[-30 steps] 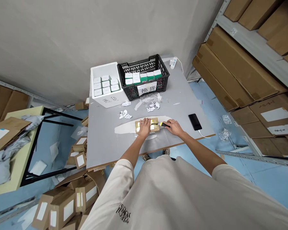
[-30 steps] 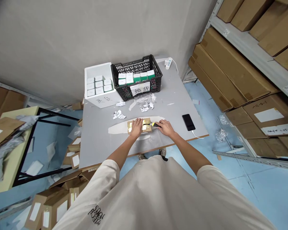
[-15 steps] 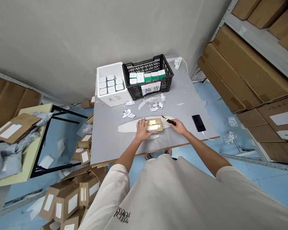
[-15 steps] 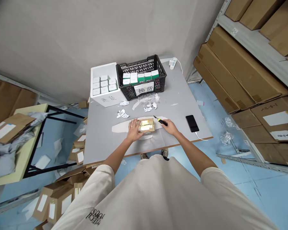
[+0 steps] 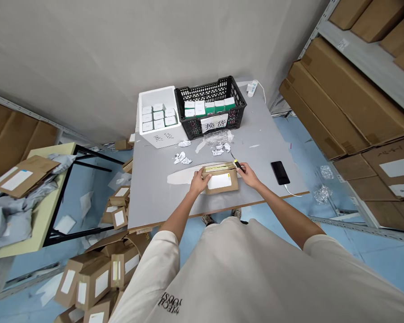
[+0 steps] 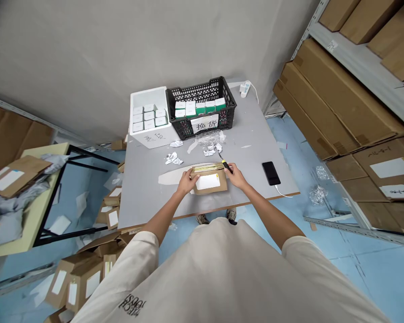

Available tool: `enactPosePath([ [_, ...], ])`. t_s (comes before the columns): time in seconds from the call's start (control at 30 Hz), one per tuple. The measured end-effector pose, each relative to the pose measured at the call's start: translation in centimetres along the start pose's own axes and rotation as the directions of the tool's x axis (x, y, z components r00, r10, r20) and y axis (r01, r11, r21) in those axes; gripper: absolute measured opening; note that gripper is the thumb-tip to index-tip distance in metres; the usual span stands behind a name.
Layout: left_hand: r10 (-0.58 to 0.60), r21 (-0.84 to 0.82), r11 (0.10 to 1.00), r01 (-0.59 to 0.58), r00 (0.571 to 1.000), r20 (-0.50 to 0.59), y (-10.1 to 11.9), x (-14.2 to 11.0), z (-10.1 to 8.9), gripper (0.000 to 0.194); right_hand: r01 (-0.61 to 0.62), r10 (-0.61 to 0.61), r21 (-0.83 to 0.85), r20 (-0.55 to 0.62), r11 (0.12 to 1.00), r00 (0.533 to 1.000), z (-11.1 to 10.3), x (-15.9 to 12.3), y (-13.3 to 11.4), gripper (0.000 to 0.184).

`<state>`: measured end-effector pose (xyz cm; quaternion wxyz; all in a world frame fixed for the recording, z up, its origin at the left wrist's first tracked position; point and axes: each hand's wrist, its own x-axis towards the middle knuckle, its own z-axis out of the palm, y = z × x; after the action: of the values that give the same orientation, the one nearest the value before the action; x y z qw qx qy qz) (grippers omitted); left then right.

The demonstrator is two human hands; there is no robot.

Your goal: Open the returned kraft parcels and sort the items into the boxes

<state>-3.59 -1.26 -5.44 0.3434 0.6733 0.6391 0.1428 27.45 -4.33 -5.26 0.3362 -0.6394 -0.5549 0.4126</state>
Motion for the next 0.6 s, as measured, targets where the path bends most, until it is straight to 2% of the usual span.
enactPosePath([
  [0.1,-0.039,0.008,0.999,0.038,0.997,0.062,0.7,0.8,1.6,0.071,-0.042,0.043,0.03,-0.018,0.999,0.999,-0.5,-0.4,1.5,0.05],
  [0.23,-0.044,-0.068,0.997,0.045,0.999,0.013,0.5,1.1,3.7,0.081,-0.104,0.105,0.032,-0.01,0.994,0.994,-0.3,-1.4,3.8,0.049],
  [0.3,-0.013,-0.102,0.995,0.017,0.999,0.043,0.1,0.7,4.3,0.087,-0.13,0.13,0.004,-0.003,0.992,0.992,0.0,-1.9,4.6,0.047],
  [0.47,0.003,-0.063,0.998,0.008,0.986,0.169,-0.4,-0.8,4.8,0.104,-0.176,0.178,-0.061,0.03,0.983,0.984,0.3,-2.9,4.7,0.046],
  [0.6,-0.051,-0.026,0.998,0.054,0.991,0.121,0.4,-1.3,3.9,0.088,-0.146,0.146,-0.074,-0.006,0.987,0.989,-0.2,-2.9,3.9,0.048],
])
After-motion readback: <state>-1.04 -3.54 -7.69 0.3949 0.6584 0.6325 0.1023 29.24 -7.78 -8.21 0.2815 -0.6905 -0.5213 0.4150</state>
